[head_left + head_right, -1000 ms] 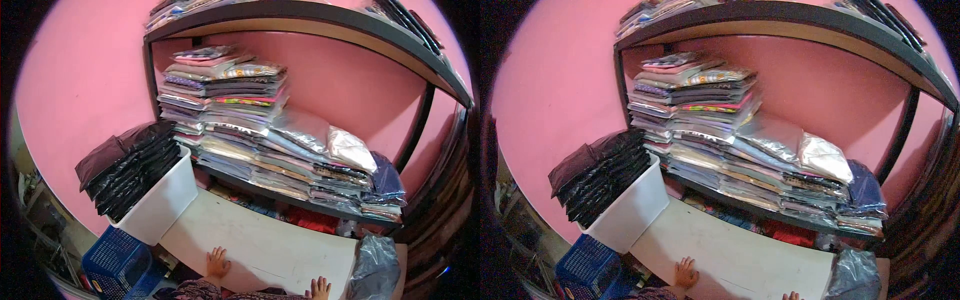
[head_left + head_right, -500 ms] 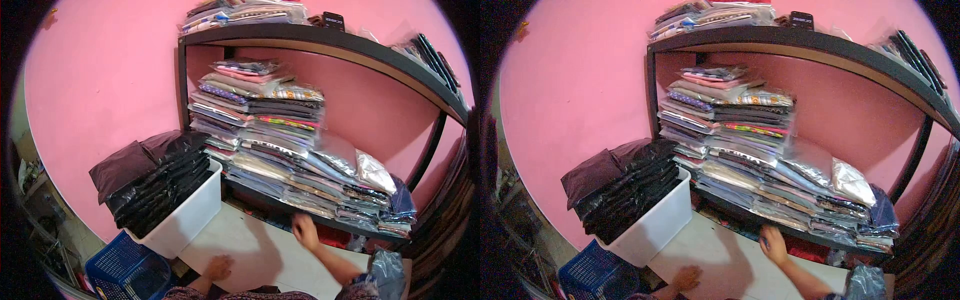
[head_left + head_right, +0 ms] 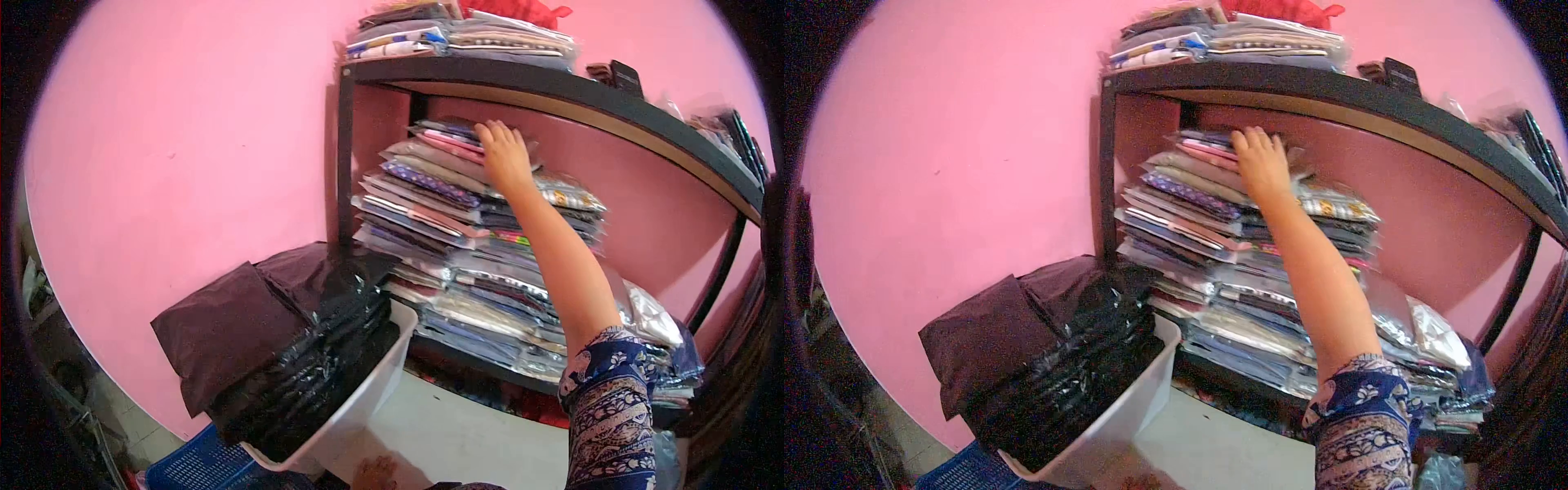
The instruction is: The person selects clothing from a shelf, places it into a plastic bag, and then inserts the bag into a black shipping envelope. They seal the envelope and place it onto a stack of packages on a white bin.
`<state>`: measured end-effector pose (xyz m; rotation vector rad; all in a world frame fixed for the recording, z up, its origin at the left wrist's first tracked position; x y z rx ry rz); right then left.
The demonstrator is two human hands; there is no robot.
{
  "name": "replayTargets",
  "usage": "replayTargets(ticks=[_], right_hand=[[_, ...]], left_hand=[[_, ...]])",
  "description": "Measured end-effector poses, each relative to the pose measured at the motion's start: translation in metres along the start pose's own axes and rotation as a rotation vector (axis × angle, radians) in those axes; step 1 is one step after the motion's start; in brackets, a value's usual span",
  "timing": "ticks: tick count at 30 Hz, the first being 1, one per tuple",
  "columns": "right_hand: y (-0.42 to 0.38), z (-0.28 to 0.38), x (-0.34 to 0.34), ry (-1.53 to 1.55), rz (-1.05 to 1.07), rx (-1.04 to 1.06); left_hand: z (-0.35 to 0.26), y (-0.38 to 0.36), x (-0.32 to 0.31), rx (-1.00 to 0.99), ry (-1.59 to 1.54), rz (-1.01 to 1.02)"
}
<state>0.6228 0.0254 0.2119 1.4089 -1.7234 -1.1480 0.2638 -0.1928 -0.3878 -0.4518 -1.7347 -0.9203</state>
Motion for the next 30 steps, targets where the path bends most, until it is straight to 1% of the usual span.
replayTargets(ticks=[1, 2, 4, 5, 6, 8, 9, 11, 13, 15, 17, 18, 19, 20, 21, 22, 24, 25, 26, 28, 29, 30], right_hand=[[0.0, -0.002, -0.01, -0.179, -0.075, 0.066], [0.003, 0.0, -0.013, -0.173, -0.081, 0.064], [0.002, -0.001, -0.018, -0.301, 0.134, -0.009], [0.0, -0.004, -0.023, -0.312, 0.207, -0.015], [0.002, -0.004, -0.023, -0.314, 0.216, -0.017], [0.002, -0.009, -0.021, -0.256, 0.475, -0.052], [0.003, -0.008, -0.013, -0.263, 0.483, -0.048], [0.004, 0.001, 0.02, -0.197, 0.21, 0.03], [-0.018, 0.023, 0.084, -0.087, 0.202, 0.045], [-0.054, 0.045, 0.134, -0.055, 0.404, 0.025], [-0.1, 0.066, 0.182, 0.046, 0.386, 0.004], [-0.131, 0.074, 0.203, 0.09, 0.432, -0.008], [-0.155, 0.087, 0.23, 0.147, 0.501, -0.057], [-0.19, 0.1, 0.251, 0.213, 0.512, -0.107], [-0.232, 0.117, 0.273, 0.297, 0.638, -0.154], [-0.275, 0.137, 0.295, 0.313, 0.644, -0.105], [-0.365, 0.184, 0.345, 0.522, 0.873, -0.256], [-0.415, 0.205, 0.369, 0.617, 0.962, -0.329], [-0.449, 0.224, 0.392, 0.661, 1.107, -0.31], [-0.514, 0.256, 0.433, 0.712, 1.42, -0.282], [-0.515, 0.261, 0.445, 0.715, 1.445, -0.305], [-0.512, 0.263, 0.445, 0.665, 1.394, -0.404]], left_hand=[[0.001, 0.0, 0.0, 0.01, 0.011, 0.002], [0.001, 0.001, 0.0, 0.018, 0.021, 0.005], [0.002, 0.001, -0.001, 0.031, 0.037, 0.025], [0.003, 0.002, -0.002, 0.033, 0.042, 0.038], [0.003, 0.002, -0.002, 0.031, 0.045, 0.053], [0.004, 0.004, -0.004, 0.02, 0.044, 0.083], [0.004, 0.004, -0.005, 0.015, 0.041, 0.093], [0.005, 0.005, -0.007, 0.001, 0.038, 0.113], [0.005, 0.007, -0.008, -0.035, 0.039, 0.16], [0.007, 0.002, -0.012, -0.061, 0.032, 0.198], [0.016, -0.008, -0.022, -0.055, -0.117, 0.148], [0.014, -0.012, -0.024, -0.064, -0.122, 0.18], [0.011, -0.012, -0.02, -0.06, -0.145, 0.048], [0.009, -0.012, -0.016, -0.053, -0.169, -0.081], [0.01, -0.011, -0.018, -0.045, -0.173, -0.056], [0.012, -0.009, -0.021, -0.036, -0.175, -0.026], [0.009, -0.007, -0.017, -0.019, -0.167, -0.018], [0.01, -0.006, -0.024, -0.05, -0.125, -0.023], [0.011, -0.008, -0.026, -0.084, -0.084, -0.029], [0.005, 0.001, -0.006, -0.048, -0.161, -0.049], [0.006, 0.002, -0.01, -0.054, -0.173, -0.018], [0.011, 0.005, -0.019, 0.003, -0.289, -0.081]])
Point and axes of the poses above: each hand's wrist, its own y-axis towards the middle knuckle, its own x-axis out of the back of the hand, z = x × y, the point moved 2 cm from there along y, towards the middle knuckle, and after that the axes turned 11 degrees about -z, right-handed, at the moved point
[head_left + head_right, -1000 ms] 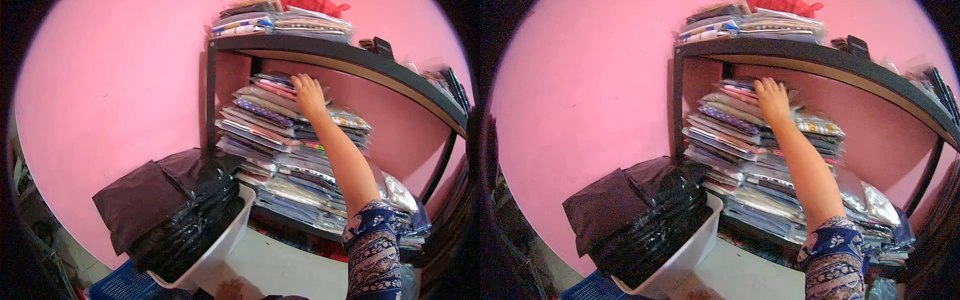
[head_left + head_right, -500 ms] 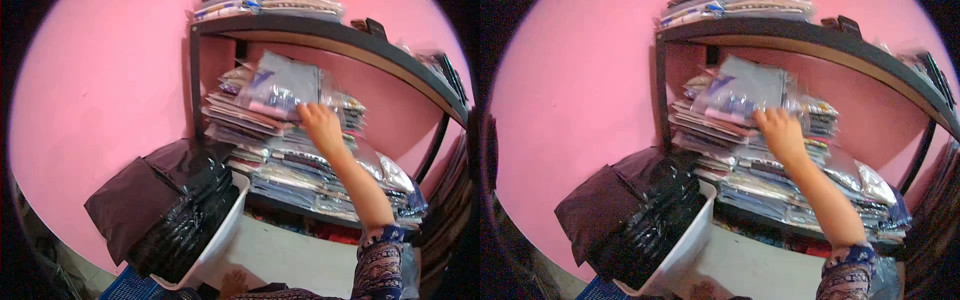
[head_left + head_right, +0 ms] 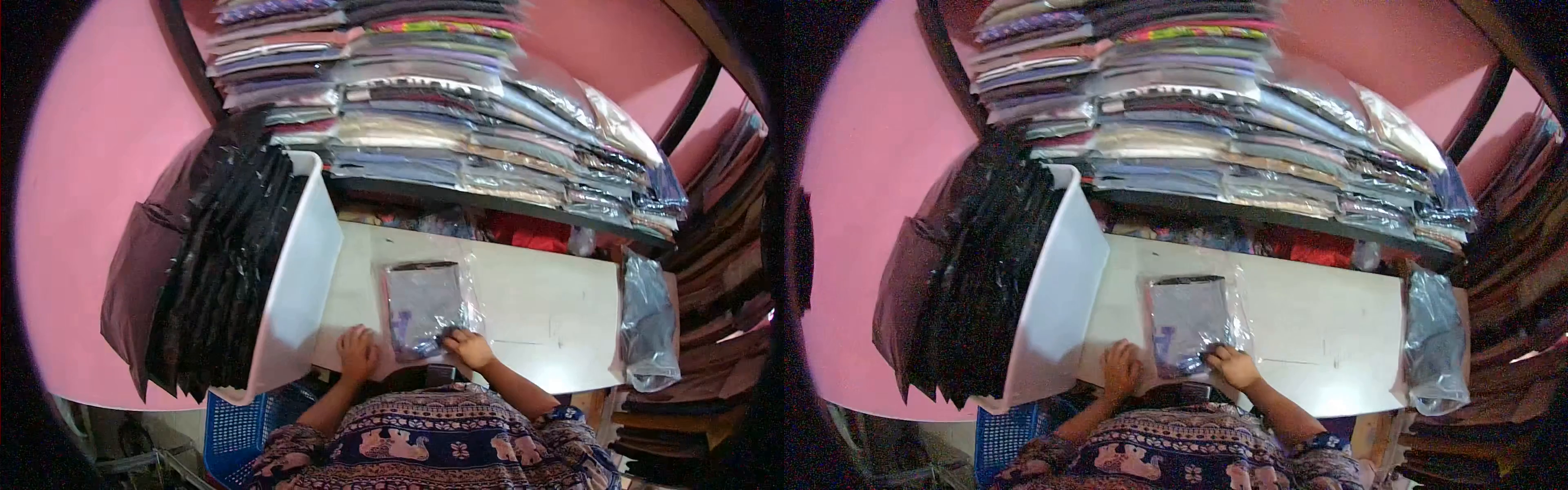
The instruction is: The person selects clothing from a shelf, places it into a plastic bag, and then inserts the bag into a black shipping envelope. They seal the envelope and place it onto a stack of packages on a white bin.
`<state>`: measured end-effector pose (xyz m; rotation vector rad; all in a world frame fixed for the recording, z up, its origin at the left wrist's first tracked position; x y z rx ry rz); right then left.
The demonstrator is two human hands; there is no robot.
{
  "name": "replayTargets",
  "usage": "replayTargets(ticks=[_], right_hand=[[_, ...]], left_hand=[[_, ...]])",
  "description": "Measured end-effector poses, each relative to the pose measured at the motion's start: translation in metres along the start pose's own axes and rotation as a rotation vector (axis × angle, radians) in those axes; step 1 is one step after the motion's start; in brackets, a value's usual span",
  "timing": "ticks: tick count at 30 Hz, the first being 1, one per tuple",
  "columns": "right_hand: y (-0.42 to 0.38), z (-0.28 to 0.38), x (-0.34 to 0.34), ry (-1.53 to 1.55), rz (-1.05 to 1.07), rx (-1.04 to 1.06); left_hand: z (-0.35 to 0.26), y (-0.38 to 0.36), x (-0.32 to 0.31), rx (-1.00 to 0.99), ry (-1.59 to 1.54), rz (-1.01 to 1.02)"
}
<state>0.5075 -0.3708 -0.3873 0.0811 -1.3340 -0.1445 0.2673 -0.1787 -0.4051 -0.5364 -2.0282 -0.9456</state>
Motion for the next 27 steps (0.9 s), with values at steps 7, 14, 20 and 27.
replayTargets(ticks=[7, 14, 20, 27], right_hand=[[0.001, -0.007, 0.003, 0.153, -0.049, -0.137], [-0.06, -0.023, 0.019, 0.302, -0.005, -0.259], [-0.122, -0.068, 0.06, 0.222, -0.087, -0.281], [-0.243, -0.188, 0.073, -0.192, -0.177, -0.71]], left_hand=[[-0.021, 0.053, -0.053, 0.435, -0.532, 0.176], [-0.082, 0.07, -0.072, 0.302, -0.576, 0.452], [-0.136, 0.074, -0.105, 0.238, -0.428, 0.111], [-0.132, 0.061, -0.135, 0.431, -0.213, -0.061]])
Point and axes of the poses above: each hand's wrist, its own y-axis towards the middle knuckle, its own x-axis out of the back of the hand, z = x × y, the point moved 2 cm from there along y, towards the middle knuckle, and after that the axes turned 11 degrees about -z, right-handed, at the moved point
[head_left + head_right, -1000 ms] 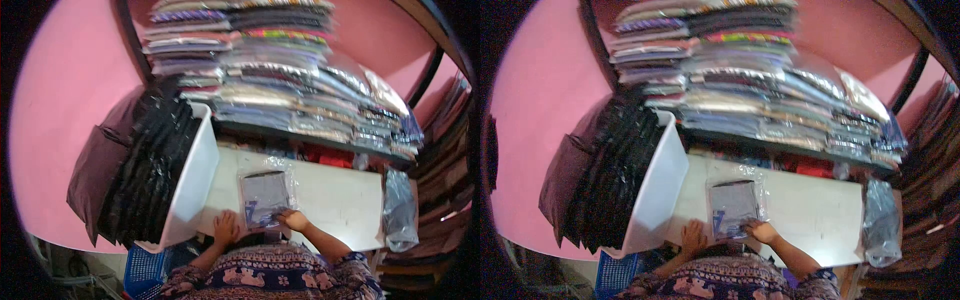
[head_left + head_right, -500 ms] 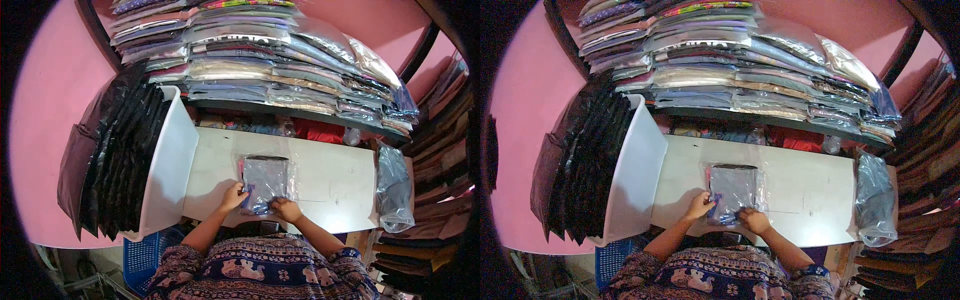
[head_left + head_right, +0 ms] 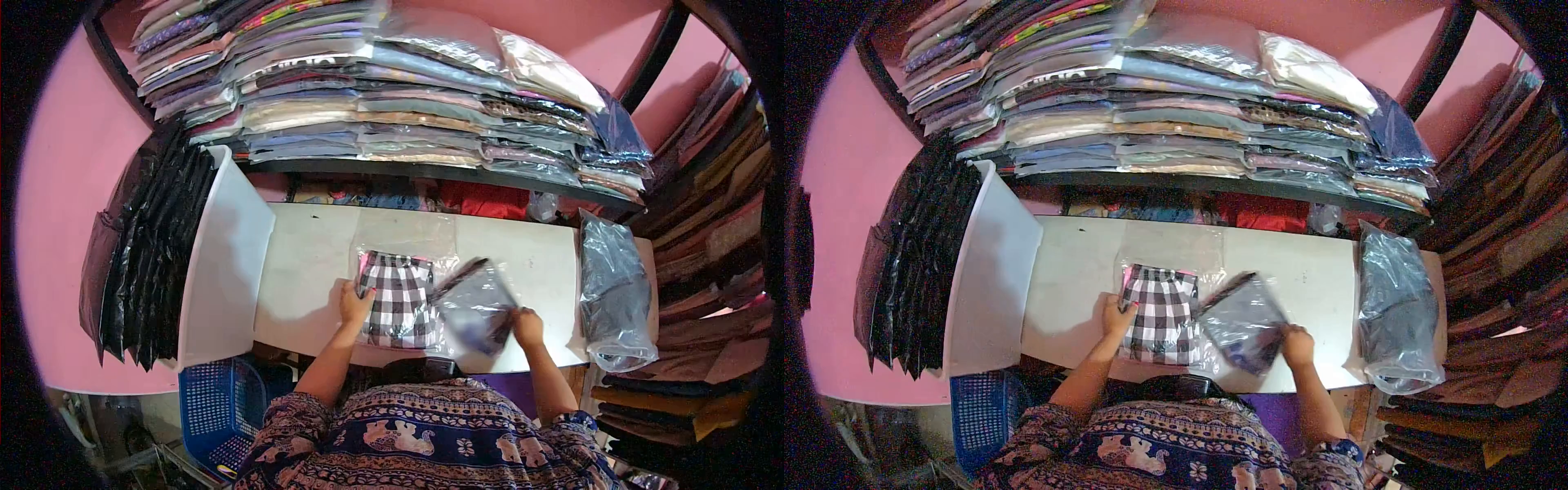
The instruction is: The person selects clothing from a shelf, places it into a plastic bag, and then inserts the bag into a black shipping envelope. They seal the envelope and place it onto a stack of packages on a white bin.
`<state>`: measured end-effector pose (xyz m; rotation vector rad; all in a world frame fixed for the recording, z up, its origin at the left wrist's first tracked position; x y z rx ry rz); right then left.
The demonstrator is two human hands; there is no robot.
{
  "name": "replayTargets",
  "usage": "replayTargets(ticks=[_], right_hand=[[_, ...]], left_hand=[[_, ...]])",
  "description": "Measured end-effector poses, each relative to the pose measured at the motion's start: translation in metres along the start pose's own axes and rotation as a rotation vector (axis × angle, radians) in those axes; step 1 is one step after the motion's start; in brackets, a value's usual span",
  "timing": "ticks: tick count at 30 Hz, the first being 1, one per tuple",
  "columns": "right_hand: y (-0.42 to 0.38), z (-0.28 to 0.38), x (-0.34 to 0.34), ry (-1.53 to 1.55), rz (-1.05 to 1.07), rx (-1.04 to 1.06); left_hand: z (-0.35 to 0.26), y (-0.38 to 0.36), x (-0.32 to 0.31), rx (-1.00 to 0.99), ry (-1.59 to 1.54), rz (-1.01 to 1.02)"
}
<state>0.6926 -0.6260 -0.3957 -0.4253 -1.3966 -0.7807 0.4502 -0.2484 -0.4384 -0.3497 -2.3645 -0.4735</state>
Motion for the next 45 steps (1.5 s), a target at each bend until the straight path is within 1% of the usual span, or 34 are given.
replayTargets(ticks=[2, 3, 4, 5, 6, 7, 8, 9, 10, 11, 12, 13, 16, 18, 20, 21, 22, 23, 24, 25, 26, 27, 28, 29, 31, 33, 34, 37, 38, 39, 41, 43, 44, 45], right_hand=[[-0.015, -0.038, 0.002, -0.051, -0.018, -0.164], [-0.022, -0.051, 0.01, -0.086, 0.001, -0.229], [-0.021, -0.055, 0.024, -0.085, 0.112, -0.29], [-0.023, -0.065, 0.023, -0.08, 0.111, -0.287], [-0.027, -0.077, 0.025, -0.135, 0.181, -0.34], [-0.031, -0.087, 0.025, -0.189, 0.252, -0.394], [-0.031, -0.095, 0.026, -0.186, 0.25, -0.395], [-0.024, -0.093, 0.041, -0.215, 0.387, -0.39], [-0.016, -0.09, 0.057, -0.243, 0.523, -0.385], [-0.012, -0.091, 0.064, -0.271, 0.654, -0.376], [-0.009, -0.096, 0.061, -0.225, 0.586, -0.349], [-0.005, -0.097, 0.056, -0.148, 0.485, -0.296], [0.028, -0.072, 0.048, 0.3, 0.144, -0.149], [0.053, -0.042, 0.044, 0.834, 0.103, -0.263], [0.069, -0.022, 0.018, 1.04, 0.05, -0.45], [0.079, -0.011, 0.023, 1.049, 0.046, -0.44], [0.092, 0.0, 0.035, 1.283, 0.143, -0.525], [0.106, 0.014, 0.05, 1.516, 0.247, -0.606], [0.119, 0.028, 0.072, 1.654, 0.215, -0.541], [0.135, 0.032, 0.076, 1.658, 0.218, -0.529], [0.149, 0.035, 0.084, 1.684, 0.105, -0.373], [0.158, 0.038, 0.089, 1.7, -0.008, -0.22], [0.16, 0.046, 0.106, 1.7, -0.003, -0.217], [0.161, 0.054, 0.125, 1.723, -0.054, -0.139], [0.158, 0.06, 0.142, 1.742, -0.096, -0.051], [0.139, 0.059, 0.138, 1.533, -0.246, 0.083], [0.127, 0.055, 0.124, 1.465, -0.239, 0.07], [0.076, 0.036, 0.036, 1.412, 0.059, -0.192], [0.055, 0.029, 0.0, 1.405, 0.168, -0.259], [0.033, 0.026, -0.03, 1.343, 0.22, -0.407], [0.011, 0.025, -0.03, 0.815, 0.231, -0.353], [0.012, 0.034, -0.025, 0.85, 0.16, -0.357], [0.012, 0.038, -0.021, 0.886, 0.089, -0.361], [0.011, 0.037, -0.028, 0.884, 0.095, -0.369]], left_hand=[[-0.012, -0.004, 0.009, 0.291, 0.026, 0.214], [-0.005, -0.01, 0.006, 0.296, 0.029, 0.206], [0.01, -0.019, -0.004, 0.251, -0.006, 0.323], [0.016, -0.028, -0.01, 0.203, -0.042, 0.44], [0.009, -0.035, -0.01, 0.23, -0.155, 0.56], [0.001, -0.041, -0.011, 0.229, -0.152, 0.559], [-0.007, -0.047, -0.015, 0.397, -0.32, 0.553], [-0.021, -0.053, -0.016, 0.565, -0.49, 0.543], [-0.057, -0.056, -0.006, 0.773, -0.721, 0.453], [-0.063, -0.057, -0.011, 0.767, -0.723, 0.451], [-0.066, -0.057, -0.017, 0.714, -0.683, 0.405], [-0.07, -0.056, -0.021, 0.662, -0.642, 0.359], [-0.097, -0.05, -0.026, 0.73, -0.738, 0.492], [-0.142, -0.05, -0.003, 0.709, -0.796, 0.544], [-0.166, -0.054, 0.017, 0.672, -0.777, 0.533], [-0.171, -0.052, 0.022, 0.635, -0.754, 0.525], [-0.165, -0.046, 0.02, 0.54, -0.807, 0.535], [-0.17, -0.04, 0.027, 0.528, -0.805, 0.524], [-0.181, -0.03, 0.038, 0.37, -0.833, 0.501], [-0.191, -0.022, 0.047, 0.216, -0.858, 0.477], [-0.197, -0.012, 0.054, 0.136, -0.831, 0.393], [-0.205, -0.002, 0.062, 0.137, -0.83, 0.387], [-0.216, 0.009, 0.076, 0.054, -0.869, 0.276], [-0.221, 0.015, 0.086, -0.029, -0.906, 0.162], [-0.212, 0.018, 0.097, -0.053, -0.939, 0.137], [-0.2, 0.01, 0.101, -0.065, -0.966, 0.113], [-0.185, -0.004, 0.098, 0.06, -0.89, 0.15], [-0.112, -0.056, 0.053, 0.344, -0.757, 0.188], [-0.083, -0.075, 0.034, 0.353, -0.65, 0.246], [-0.06, -0.095, 0.02, 0.36, -0.544, 0.305], [-0.038, -0.125, 0.007, 0.435, -0.497, 0.25], [-0.037, -0.129, 0.002, 0.495, -0.454, 0.192], [-0.036, -0.127, 0.002, 0.394, -0.28, 0.192], [-0.038, -0.126, 0.002, 0.292, -0.11, 0.191]])
Point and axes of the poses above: each hand's wrist, its own y-axis towards the middle knuckle, its own x-axis out of the back of the hand, z = x × y, the point moved 2 cm from there along y, towards the middle knuckle, and after that the axes turned 11 degrees about -z, right-handed, at the moved point
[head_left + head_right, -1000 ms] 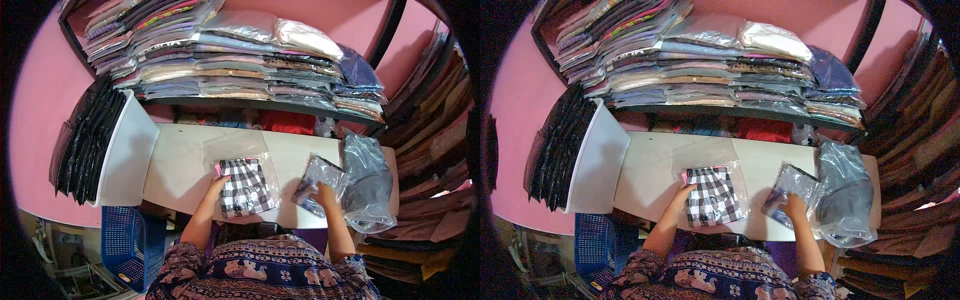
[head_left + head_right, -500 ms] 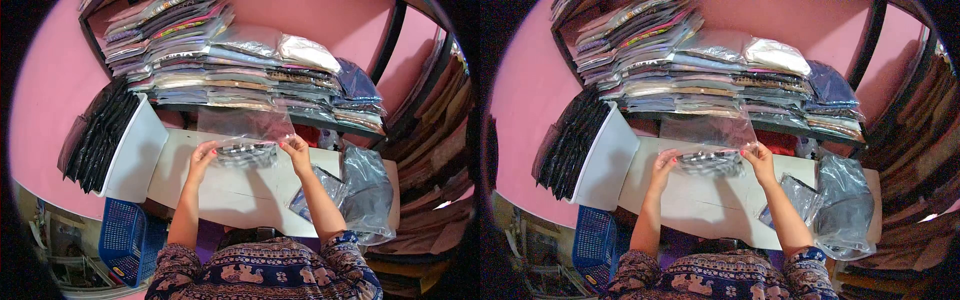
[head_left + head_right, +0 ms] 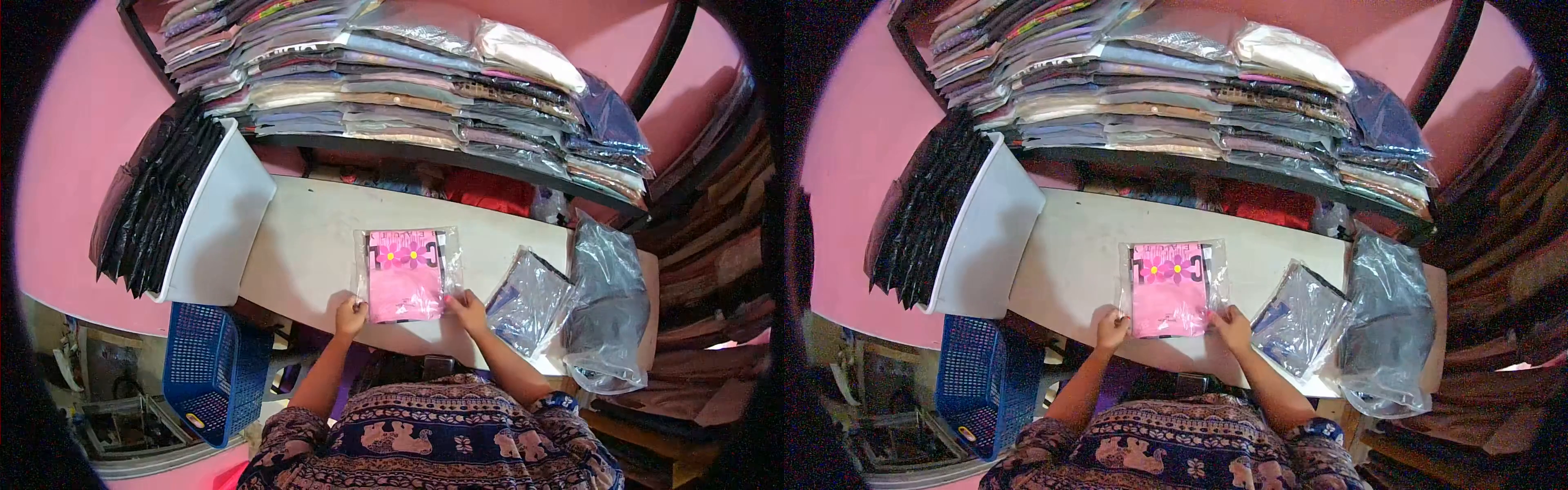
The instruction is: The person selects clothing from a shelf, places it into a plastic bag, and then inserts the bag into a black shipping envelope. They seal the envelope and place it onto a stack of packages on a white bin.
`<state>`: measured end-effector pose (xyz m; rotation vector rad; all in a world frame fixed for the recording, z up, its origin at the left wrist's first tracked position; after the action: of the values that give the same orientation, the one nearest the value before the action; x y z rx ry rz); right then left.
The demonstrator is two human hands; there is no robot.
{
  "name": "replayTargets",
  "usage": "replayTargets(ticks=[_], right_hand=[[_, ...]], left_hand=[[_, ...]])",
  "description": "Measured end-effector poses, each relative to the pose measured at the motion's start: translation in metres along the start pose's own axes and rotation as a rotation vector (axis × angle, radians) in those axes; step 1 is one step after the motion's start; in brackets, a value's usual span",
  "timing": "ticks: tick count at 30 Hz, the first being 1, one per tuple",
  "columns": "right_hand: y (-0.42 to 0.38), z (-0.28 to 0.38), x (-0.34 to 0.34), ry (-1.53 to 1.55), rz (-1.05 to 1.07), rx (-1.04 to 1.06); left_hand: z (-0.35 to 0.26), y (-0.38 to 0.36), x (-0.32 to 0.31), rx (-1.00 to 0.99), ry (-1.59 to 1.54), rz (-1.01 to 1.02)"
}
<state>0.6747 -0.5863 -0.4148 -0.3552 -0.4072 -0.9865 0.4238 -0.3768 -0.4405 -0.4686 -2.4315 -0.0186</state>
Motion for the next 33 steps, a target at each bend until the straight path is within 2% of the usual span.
replayTargets(ticks=[1, 2, 3, 4, 6, 7, 9, 10, 12, 13, 16, 18, 19, 20, 22, 25, 26, 28, 29, 30, 31, 33], right_hand=[[0.007, -0.006, -0.005, -0.03, -0.026, 0.057], [0.014, -0.012, -0.008, -0.058, -0.054, 0.116], [0.011, 0.002, 0.0, -0.191, -0.119, 0.049], [0.011, 0.008, 0.003, -0.192, -0.122, 0.044], [0.009, 0.011, 0.005, -0.359, -0.053, 0.02], [0.007, 0.009, 0.004, -0.362, -0.058, 0.012], [0.01, 0.006, -0.002, -0.374, -0.138, 0.045], [0.013, 0.004, -0.002, -0.375, -0.148, 0.038], [0.015, 0.0, -0.004, -0.41, -0.088, 0.066], [0.014, -0.003, -0.003, -0.417, -0.097, 0.057], [0.014, 0.003, 0.012, -0.255, -0.124, 0.094], [-0.003, 0.027, 0.046, -0.439, -0.326, 0.377], [-0.013, 0.03, 0.06, -0.525, -0.254, 0.26], [-0.024, 0.03, 0.071, -0.533, -0.261, 0.255], [-0.044, 0.021, 0.088, -0.909, -0.253, 0.231], [-0.05, -0.023, 0.099, -1.056, -0.212, 0.252], [-0.041, -0.038, 0.105, -1.053, -0.214, 0.254], [-0.018, -0.051, 0.114, -0.885, -0.038, 0.27], [-0.003, -0.05, 0.121, -0.815, -0.024, 0.229], [0.017, -0.056, 0.126, -0.599, -0.079, 0.238], [0.036, -0.044, 0.132, -0.545, -0.126, 0.213], [0.064, 0.004, 0.14, -0.352, -0.233, 0.222]], left_hand=[[-0.013, -0.001, 0.002, 0.003, -0.001, 0.003], [-0.027, -0.003, 0.005, -0.001, -0.133, -0.026], [-0.038, -0.003, 0.008, -0.005, -0.263, -0.055], [-0.036, 0.002, 0.006, -0.005, -0.261, -0.05], [-0.032, 0.008, -0.001, -0.092, 0.157, -0.034], [-0.031, 0.006, -0.006, -0.095, 0.158, -0.024], [-0.039, 0.001, -0.014, -0.294, 0.248, -0.377], [-0.061, -0.006, -0.011, -0.301, 0.245, -0.369], [-0.101, -0.026, -0.006, -0.706, 0.357, -0.045], [-0.102, -0.029, -0.017, -0.791, 0.462, 0.158], [-0.094, -0.033, -0.033, -0.784, 0.528, 0.192], [-0.091, -0.026, -0.036, -0.799, 0.508, 0.22], [-0.09, -0.024, -0.037, -0.799, 0.513, 0.229], [-0.09, -0.022, -0.037, -0.798, 0.518, 0.235], [-0.091, -0.021, -0.037, -0.797, 0.518, 0.253], [-0.096, -0.021, -0.034, -0.791, 0.532, 0.266], [-0.101, -0.021, -0.034, -0.762, 0.542, 0.3], [-0.107, -0.02, -0.035, -0.729, 0.557, 0.328], [-0.11, -0.02, -0.038, -0.754, 0.561, 0.356], [-0.111, -0.021, -0.041, -0.776, 0.565, 0.386], [-0.106, -0.019, -0.049, -0.818, 0.538, 0.372], [-0.112, -0.017, -0.052, -0.782, 0.558, 0.392]])
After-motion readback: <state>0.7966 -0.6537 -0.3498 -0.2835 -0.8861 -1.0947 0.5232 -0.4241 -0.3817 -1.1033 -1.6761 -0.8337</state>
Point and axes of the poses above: each hand's wrist, its own y-axis towards the middle knuckle, its own x-axis out of the back of the hand, z = x × y, the point moved 2 cm from there along y, towards the middle knuckle, and after that the axes turned 11 degrees about -z, right-handed, at the moved point
